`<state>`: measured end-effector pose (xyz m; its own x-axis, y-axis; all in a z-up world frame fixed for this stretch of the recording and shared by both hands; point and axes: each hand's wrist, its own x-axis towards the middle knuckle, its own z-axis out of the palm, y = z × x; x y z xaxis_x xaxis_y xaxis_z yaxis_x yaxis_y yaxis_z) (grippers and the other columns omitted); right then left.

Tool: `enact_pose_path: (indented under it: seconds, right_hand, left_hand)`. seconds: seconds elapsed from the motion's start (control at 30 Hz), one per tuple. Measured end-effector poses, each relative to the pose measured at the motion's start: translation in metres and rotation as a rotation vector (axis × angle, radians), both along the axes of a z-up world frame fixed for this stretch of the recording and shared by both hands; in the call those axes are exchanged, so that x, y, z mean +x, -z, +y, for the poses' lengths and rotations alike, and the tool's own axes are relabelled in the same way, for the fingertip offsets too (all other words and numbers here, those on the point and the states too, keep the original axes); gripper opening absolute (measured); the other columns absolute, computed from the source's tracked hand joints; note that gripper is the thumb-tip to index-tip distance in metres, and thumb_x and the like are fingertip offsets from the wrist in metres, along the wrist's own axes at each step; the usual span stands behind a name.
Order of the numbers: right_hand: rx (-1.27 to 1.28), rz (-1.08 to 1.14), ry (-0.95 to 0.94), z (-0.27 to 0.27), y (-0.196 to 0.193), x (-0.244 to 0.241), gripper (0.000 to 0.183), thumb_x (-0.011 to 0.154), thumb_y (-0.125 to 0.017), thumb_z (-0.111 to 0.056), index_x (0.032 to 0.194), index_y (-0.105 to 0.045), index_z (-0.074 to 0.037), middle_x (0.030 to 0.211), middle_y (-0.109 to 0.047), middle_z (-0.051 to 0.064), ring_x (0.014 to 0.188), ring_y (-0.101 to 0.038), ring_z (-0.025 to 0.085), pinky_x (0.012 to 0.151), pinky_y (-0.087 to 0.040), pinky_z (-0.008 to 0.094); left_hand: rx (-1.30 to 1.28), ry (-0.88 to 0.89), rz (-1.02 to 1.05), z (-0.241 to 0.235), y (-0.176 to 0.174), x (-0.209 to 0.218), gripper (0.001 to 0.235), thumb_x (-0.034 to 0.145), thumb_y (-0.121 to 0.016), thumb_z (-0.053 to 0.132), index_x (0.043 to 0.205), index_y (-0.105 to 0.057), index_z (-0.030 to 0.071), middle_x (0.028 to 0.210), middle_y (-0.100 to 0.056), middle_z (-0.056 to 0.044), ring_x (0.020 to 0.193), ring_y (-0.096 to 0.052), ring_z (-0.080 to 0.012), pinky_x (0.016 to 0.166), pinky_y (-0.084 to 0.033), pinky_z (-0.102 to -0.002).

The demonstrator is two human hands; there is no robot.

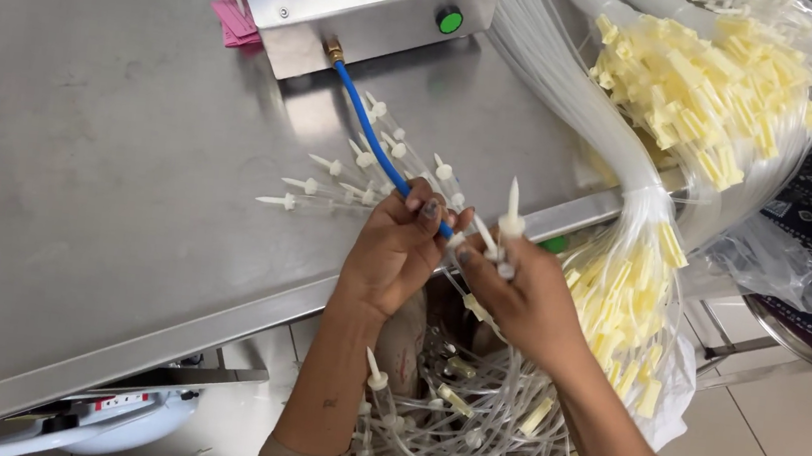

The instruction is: Assembling, testing, and organizing bundles of plastic medical tubing and drip chamber components in a manufacturing facility.

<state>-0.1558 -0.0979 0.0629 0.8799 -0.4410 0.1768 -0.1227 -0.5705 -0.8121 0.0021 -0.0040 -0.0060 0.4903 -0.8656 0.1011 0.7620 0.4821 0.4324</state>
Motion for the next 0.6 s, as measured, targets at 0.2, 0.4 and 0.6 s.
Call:
enact_pose_path:
  seconds: [0.2, 0.4, 0.6]
  right_hand:
    - [1.444, -0.084, -0.120, -0.027, 0.041, 0.005, 0.026, 0.109, -0.054, -0.019, 0.108, -0.066, 0.005, 0.058, -0.051, -0.003, 0.038, -0.042, 0.003, 0.032, -0.033, 0.017]
    - [1.358, -0.070, -0.005, -0.001, 0.008, -0.016, 0.028, 0.099, -0.051, -0.025, 0.117, -0.064, -0.007, 0.064, -0.061, 0.004, 0.042, -0.049, 0.006, 0.033, -0.040, 0.019]
    - [1.179, -0.346, -0.493, -0.041, 0.049, -0.065, 0.024, 0.094, -0.068, 0.005, 0.117, -0.062, 0.003, 0.093, -0.067, 0.013, 0.077, -0.062, 0.016, 0.066, -0.053, 0.028]
  left_hand:
    - [0.048, -0.013, -0.011, 0.001, -0.002, -0.001, 0.025, 0.095, -0.066, -0.002, 0.085, -0.049, 0.013, 0.081, -0.059, -0.002, 0.088, -0.063, -0.0184, 0.108, -0.044, -0.045]
    - [0.034, -0.010, 0.005, 0.005, -0.008, -0.001, 0.026, 0.092, -0.068, -0.007, 0.085, -0.051, 0.012, 0.082, -0.059, -0.003, 0.086, -0.062, -0.0180, 0.120, -0.043, -0.046]
    - [0.033, 0.003, 0.025, 0.003, -0.011, -0.001, 0.025, 0.093, -0.068, -0.005, 0.085, -0.051, 0.013, 0.082, -0.059, -0.003, 0.087, -0.063, -0.0183, 0.121, -0.042, -0.047]
